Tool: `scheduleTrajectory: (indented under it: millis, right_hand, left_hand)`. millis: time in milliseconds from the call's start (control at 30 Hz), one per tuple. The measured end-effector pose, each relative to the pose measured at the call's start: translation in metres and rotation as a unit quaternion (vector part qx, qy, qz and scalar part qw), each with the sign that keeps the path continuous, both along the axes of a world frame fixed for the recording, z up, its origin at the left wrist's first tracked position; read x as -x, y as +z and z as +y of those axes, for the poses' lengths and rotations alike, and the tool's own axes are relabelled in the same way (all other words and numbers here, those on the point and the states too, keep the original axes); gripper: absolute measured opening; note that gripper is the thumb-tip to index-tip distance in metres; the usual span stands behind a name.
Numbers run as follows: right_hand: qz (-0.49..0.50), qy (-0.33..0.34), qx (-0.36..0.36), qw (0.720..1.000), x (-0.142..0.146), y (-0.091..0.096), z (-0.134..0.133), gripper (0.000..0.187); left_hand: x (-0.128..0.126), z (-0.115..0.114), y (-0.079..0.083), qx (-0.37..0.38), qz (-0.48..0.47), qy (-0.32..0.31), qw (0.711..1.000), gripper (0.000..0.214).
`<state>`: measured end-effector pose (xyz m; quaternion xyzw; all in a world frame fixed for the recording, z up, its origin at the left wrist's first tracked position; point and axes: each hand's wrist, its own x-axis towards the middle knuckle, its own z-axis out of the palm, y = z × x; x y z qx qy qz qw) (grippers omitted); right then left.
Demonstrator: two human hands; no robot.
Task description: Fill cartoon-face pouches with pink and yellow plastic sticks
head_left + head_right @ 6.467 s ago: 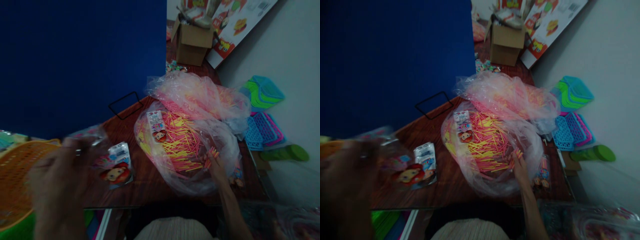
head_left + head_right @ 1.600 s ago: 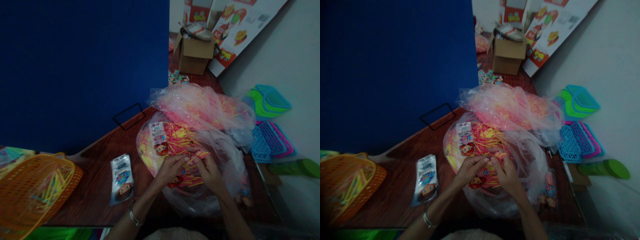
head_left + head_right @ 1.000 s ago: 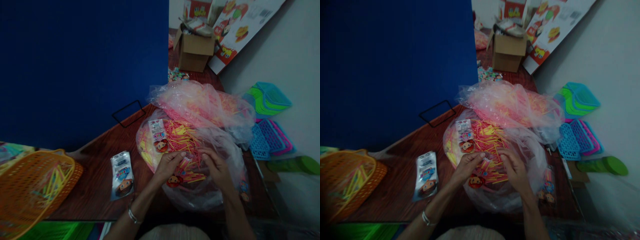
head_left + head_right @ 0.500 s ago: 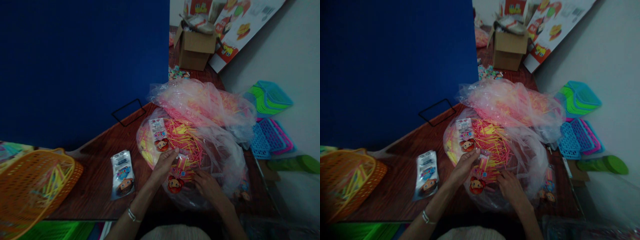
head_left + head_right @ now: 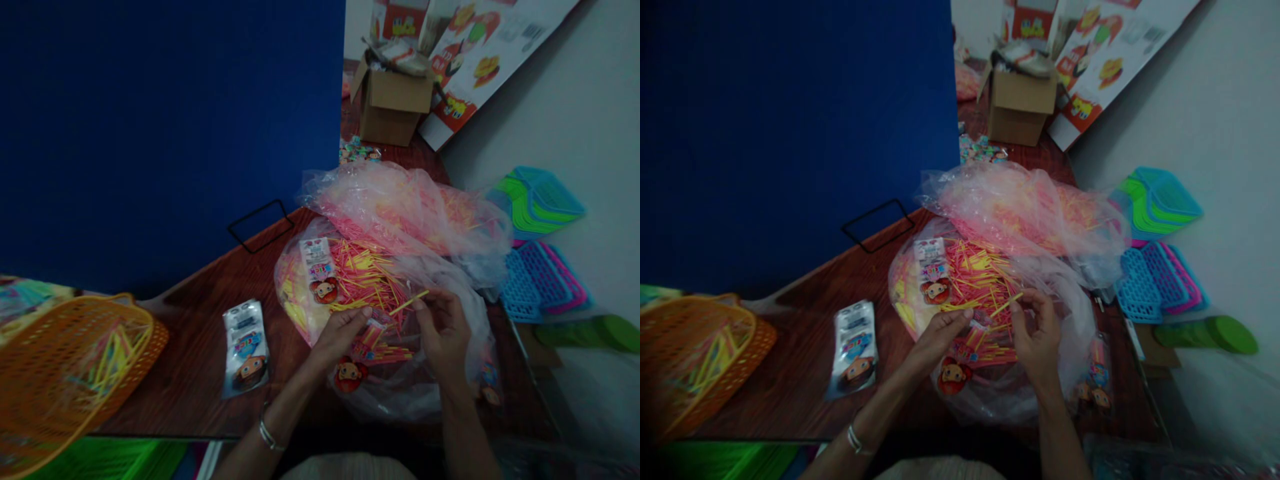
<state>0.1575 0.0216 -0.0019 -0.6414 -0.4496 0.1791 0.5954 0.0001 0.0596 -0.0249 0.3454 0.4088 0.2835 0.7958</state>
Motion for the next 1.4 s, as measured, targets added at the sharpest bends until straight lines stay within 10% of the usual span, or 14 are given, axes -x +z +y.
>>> scheduleTrajectory:
  millis: [1400]
  right_hand:
    - [0.011, 0.020, 0.041, 0.999, 0.000, -0.011, 0.005, 0.018]
  left_hand:
    - [-0.007, 0.000, -0.005, -0.005, 0.001, -0.043, 0.999, 0.039]
